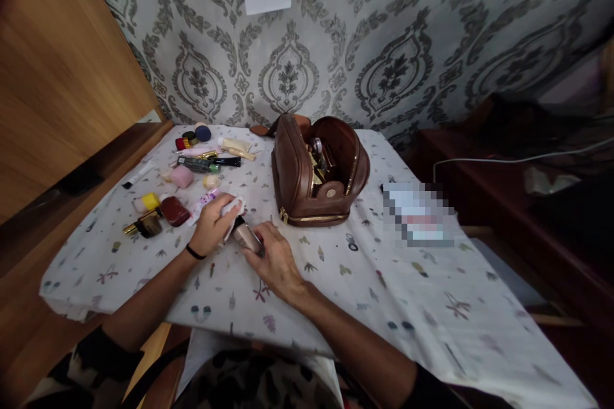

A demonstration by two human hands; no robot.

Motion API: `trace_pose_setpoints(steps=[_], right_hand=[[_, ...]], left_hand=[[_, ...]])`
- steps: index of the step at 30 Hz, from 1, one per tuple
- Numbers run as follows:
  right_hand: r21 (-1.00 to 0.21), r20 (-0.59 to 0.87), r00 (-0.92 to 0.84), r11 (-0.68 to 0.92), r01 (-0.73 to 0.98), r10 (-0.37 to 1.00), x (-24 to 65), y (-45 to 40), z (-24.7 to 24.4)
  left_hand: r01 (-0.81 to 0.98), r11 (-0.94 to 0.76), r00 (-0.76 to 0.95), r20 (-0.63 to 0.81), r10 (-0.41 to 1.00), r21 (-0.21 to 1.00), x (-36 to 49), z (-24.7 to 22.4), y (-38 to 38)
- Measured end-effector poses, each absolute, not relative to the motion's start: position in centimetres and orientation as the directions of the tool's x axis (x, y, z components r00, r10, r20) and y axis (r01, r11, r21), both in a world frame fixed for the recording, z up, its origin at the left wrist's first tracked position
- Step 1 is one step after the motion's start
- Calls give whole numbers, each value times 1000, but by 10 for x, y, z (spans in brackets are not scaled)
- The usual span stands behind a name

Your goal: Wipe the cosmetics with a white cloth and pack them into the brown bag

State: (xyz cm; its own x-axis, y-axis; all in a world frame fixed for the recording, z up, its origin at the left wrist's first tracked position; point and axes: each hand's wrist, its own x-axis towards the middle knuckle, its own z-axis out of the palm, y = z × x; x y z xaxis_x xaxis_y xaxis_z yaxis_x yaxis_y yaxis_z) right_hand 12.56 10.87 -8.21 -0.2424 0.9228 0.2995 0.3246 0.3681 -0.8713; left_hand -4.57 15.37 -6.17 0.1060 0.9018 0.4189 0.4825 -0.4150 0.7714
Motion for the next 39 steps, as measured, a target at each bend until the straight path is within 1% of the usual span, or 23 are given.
trace_pose_setpoints(steps=[3, 5, 7, 9, 14, 19, 23, 26, 28, 30, 33, 37, 39], right_hand=[[-934, 218, -220, 269, 237, 951, 125, 109, -81], [-975, 149, -217, 180, 131, 965, 125, 110, -81], [-992, 110, -221, 119, 29, 969, 126, 112, -81], [-996, 79, -217, 69, -55, 973, 126, 114, -82], [-956, -33, -209, -92, -279, 977, 124, 116, -83], [-846, -79, -222, -183, -501, 972, 125, 118, -78], [-762, -132, -201, -229, -605, 971, 130, 123, -77], [-706, -190, -172, -256, -660, 967, 132, 126, -78], [-673, -199, -176, -264, -691, 964, 132, 127, -78], [-649, -191, -193, -272, -711, 962, 131, 127, -76], [-633, -188, -217, -287, -719, 958, 130, 125, -73], [-617, -191, -340, -382, -688, 921, 130, 121, -73], [-588, -186, -410, -436, -681, 893, 130, 121, -74]], left_hand=[[312, -282, -79, 321, 944, 907, -48, -65, 157], [232, -244, -177, 287, 941, 942, -47, -68, 158], [201, -238, -211, 279, 937, 950, -44, -70, 157], [197, -263, -166, 297, 940, 944, -39, -71, 154], [290, -418, 107, 405, 908, 861, -28, -71, 143], [366, -536, 346, 423, 837, 761, -28, -74, 138], [405, -624, 456, 444, 771, 668, -30, -72, 135], [422, -673, 485, 476, 734, 608, -30, -69, 133], [408, -702, 493, 507, 707, 583, -30, -67, 131], [383, -721, 489, 536, 688, 577, -30, -65, 130], [376, -706, 440, 555, 706, 600, -29, -64, 130], [458, -638, 317, 557, 768, 619, -30, -64, 133], [501, -612, 286, 551, 784, 612, -32, -65, 135]])
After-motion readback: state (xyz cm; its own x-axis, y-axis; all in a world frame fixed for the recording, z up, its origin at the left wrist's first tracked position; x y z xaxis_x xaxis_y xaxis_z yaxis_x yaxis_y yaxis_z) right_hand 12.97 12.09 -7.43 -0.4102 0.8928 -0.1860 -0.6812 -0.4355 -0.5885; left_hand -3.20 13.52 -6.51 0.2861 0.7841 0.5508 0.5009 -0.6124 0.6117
